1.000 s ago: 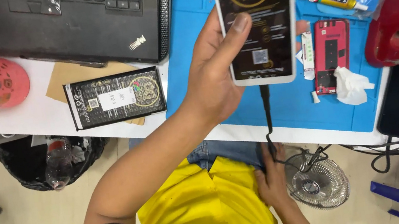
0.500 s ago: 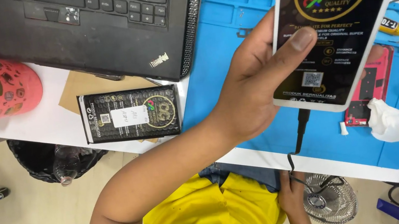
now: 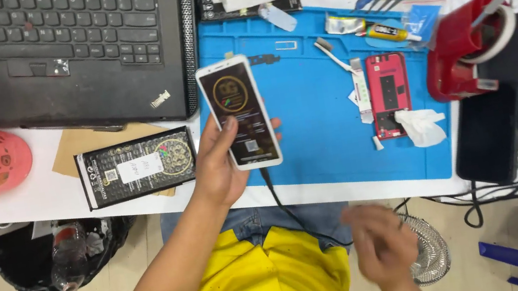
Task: Reassembling the internal components of a smartphone, including connecting ribbon cables and fastening screws.
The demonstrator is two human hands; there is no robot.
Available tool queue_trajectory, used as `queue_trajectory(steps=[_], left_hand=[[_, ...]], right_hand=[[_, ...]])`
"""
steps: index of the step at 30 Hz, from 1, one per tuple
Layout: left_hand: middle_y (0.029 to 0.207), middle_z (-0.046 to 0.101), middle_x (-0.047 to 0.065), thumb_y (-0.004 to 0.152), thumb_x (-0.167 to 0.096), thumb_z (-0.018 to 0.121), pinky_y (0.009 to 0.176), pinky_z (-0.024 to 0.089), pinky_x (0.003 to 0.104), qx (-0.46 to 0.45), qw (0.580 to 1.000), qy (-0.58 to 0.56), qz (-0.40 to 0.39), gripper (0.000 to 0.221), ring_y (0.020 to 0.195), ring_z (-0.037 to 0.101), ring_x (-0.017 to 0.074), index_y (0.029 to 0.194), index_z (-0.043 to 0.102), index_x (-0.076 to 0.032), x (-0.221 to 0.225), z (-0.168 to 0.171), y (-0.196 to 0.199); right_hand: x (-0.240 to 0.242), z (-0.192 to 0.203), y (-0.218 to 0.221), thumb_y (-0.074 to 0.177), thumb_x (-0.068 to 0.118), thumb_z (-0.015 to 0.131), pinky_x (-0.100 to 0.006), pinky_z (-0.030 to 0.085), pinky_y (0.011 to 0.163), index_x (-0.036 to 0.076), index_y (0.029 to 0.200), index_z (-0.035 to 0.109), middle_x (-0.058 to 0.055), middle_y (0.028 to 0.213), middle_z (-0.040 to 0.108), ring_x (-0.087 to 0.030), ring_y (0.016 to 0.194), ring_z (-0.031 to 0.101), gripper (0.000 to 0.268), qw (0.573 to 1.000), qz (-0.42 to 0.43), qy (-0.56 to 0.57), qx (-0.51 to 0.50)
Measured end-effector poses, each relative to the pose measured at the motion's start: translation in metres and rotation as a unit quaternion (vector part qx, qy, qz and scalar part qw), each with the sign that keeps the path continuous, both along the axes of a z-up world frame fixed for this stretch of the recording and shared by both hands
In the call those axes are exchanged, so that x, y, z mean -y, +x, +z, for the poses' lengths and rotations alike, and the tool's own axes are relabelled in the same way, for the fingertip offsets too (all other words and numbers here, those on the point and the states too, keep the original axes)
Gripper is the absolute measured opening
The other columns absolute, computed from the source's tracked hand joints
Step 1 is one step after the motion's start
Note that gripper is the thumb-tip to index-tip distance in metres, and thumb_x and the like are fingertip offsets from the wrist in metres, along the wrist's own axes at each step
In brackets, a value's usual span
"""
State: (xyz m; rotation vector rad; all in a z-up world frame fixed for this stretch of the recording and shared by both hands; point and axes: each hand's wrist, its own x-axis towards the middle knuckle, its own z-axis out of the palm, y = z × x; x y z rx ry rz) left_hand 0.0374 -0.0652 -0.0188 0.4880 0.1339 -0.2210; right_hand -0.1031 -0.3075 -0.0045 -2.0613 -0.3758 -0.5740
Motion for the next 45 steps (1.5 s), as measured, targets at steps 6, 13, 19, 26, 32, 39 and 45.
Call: queue_trajectory(steps=[6,13,19,26,32,39,45], left_hand=[[0.133,0.065,0.027,0.099,-0.017,0.059,0.092,0.061,0.061,-0.013,1.0,0.019,0.014,0.041,0.108,0.071,0.0427,0.137,0.051,-0.004,0.004,-0.015,-0.021],[0.133,0.066,0.026,0.099,-0.017,0.058,0.093,0.061,0.059,-0.016,1.0,0.017,0.006,0.039,0.109,0.071,0.0412,0.136,0.053,-0.005,0.003,-0.025,-0.025],[0.131,0.067,0.026,0.099,-0.017,0.058,0.092,0.062,0.055,-0.025,0.999,0.025,-0.007,0.039,0.108,0.071,0.0385,0.135,0.054,-0.004,0.0,-0.019,-0.023],[0.131,0.067,0.025,0.099,-0.019,0.058,0.093,0.062,0.055,-0.019,0.999,0.03,-0.009,0.039,0.108,0.072,0.0372,0.135,0.054,-0.004,0.001,-0.016,-0.023],[0.13,0.068,0.024,0.099,-0.018,0.058,0.093,0.061,0.055,-0.023,0.999,0.03,-0.001,0.04,0.108,0.071,0.0375,0.136,0.054,-0.004,0.0,-0.016,-0.026],[0.126,0.07,0.025,0.099,-0.017,0.059,0.093,0.061,0.054,-0.017,0.999,0.045,0.02,0.037,0.108,0.072,0.038,0.133,0.055,-0.004,0.005,-0.011,-0.026],[0.145,0.054,0.03,0.103,-0.017,0.055,0.113,0.045,0.065,0.025,0.995,0.075,0.068,0.052,0.134,0.051,0.0493,0.15,0.039,0.0,0.01,-0.019,-0.006]], right_hand=[[-0.014,0.009,0.152,0.092,0.002,0.08,-0.04,0.06,0.071,0.005,0.12,0.077,-0.011,0.101,0.076,-0.03,0.084,0.071,0.028,0.994,-0.007,-0.103,-0.042],[-0.04,0.003,0.275,0.098,0.02,0.075,-0.056,0.058,0.084,0.01,0.122,0.076,-0.014,0.109,0.071,-0.039,0.104,0.068,0.026,0.941,-0.056,-0.321,-0.091],[-0.049,0.0,0.314,0.089,0.02,0.084,-0.052,0.06,0.079,0.01,0.106,0.076,-0.009,0.095,0.066,-0.032,0.095,0.068,0.021,0.926,-0.068,-0.357,-0.1],[-0.05,-0.005,0.318,0.088,0.009,0.082,-0.047,0.057,0.08,0.012,0.1,0.075,-0.004,0.084,0.071,-0.028,0.088,0.07,0.014,0.945,-0.043,-0.297,-0.132],[-0.056,0.009,0.309,0.09,0.012,0.081,-0.047,0.059,0.082,0.011,0.106,0.077,-0.007,0.091,0.071,-0.029,0.093,0.07,0.016,0.936,-0.027,-0.33,-0.117],[-0.062,0.01,0.301,0.095,0.016,0.08,-0.046,0.059,0.081,0.01,0.111,0.078,-0.009,0.095,0.072,-0.029,0.095,0.071,0.017,0.937,-0.047,-0.342,-0.05],[-0.069,-0.001,0.185,0.105,0.02,0.064,-0.031,0.052,0.078,0.009,0.111,0.074,-0.007,0.091,0.075,-0.012,0.075,0.06,0.016,0.964,0.102,0.103,-0.221]])
